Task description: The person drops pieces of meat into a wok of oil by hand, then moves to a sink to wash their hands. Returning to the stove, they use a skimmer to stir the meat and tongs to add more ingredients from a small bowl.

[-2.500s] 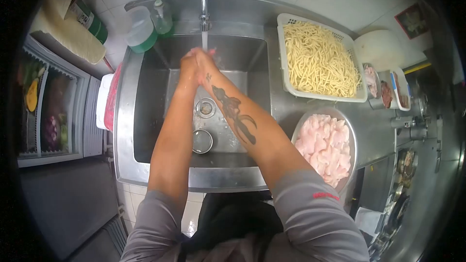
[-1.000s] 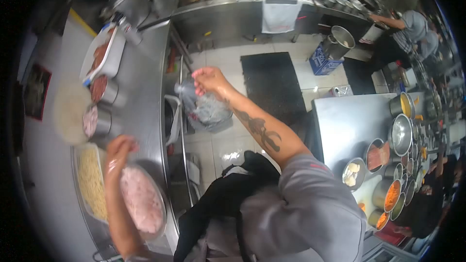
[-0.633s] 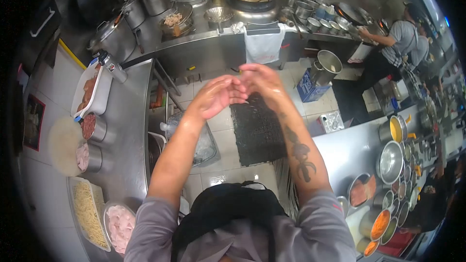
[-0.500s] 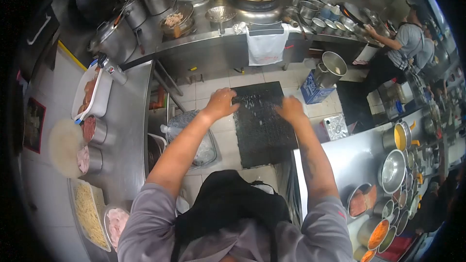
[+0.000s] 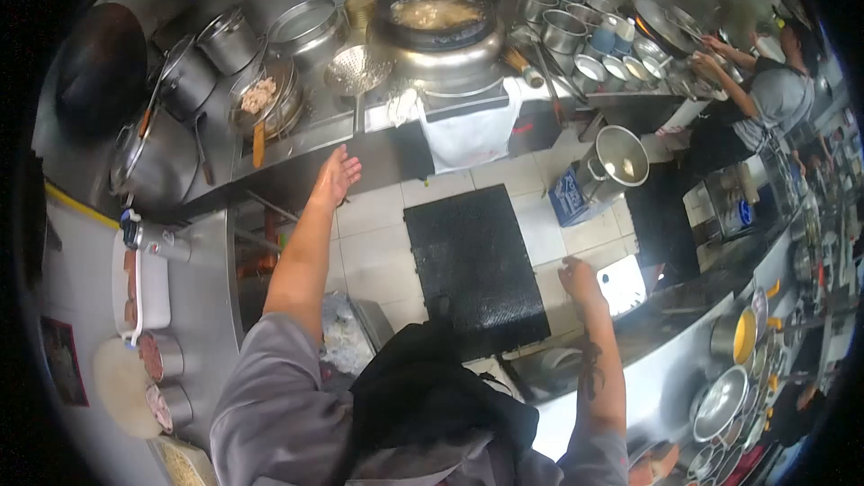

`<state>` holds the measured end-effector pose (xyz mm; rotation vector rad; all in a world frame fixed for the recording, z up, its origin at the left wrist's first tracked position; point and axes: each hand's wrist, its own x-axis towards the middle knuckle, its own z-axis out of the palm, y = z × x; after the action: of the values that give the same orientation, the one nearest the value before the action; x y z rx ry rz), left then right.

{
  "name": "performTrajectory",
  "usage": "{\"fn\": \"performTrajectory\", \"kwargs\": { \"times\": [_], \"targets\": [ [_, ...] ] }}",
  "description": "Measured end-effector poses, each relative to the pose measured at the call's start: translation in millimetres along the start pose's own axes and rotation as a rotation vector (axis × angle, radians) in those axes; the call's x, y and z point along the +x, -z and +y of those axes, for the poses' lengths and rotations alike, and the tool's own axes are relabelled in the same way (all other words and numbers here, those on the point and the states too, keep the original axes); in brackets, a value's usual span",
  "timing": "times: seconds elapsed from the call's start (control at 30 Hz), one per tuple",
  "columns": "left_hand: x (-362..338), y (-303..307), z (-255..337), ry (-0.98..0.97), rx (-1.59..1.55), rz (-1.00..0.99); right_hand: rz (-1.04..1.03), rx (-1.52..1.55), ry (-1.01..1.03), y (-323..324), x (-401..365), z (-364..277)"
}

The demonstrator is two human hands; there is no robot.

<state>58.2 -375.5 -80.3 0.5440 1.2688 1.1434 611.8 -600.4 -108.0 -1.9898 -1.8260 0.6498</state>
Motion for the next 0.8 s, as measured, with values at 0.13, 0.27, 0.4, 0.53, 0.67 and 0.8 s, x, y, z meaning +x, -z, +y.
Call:
{"fn": "performTrajectory", "kwargs": {
  "times": [0.13,0.27,0.4,0.53,0.67,0.8],
  "targets": [
    [87.7,-16.6,25.5,-0.020,-0.176,0.027,-0.055,-0.032,-0.024,-3.6,38.3,21.9],
    [107.0,-39.0,57.1,0.183,-0.580,-0.126,-0.128,-0.218,0.023,-22.9,34.8,67.3],
    [175.3,-45.3,76.8,0.246,-0.718,-0.286,-0.450,-0.352,0.068,-62.1,19.5,151.3],
    [153.4,-73.3,126.9,0.029,-0.113,-0.048,-0.494,-0.240,-0.075,-84.5,-15.1,204.0],
    [121.1,-106.4,209.3,-0.490,0.630,0.421,-0.539,0.098,-0.388,30.5,35.0,42.3],
    [165.9,-107.3,276.5,-0.750,1.297,0.795,-0.540,0.085,-0.225,7.4,117.2,101.3]
  ]
}}
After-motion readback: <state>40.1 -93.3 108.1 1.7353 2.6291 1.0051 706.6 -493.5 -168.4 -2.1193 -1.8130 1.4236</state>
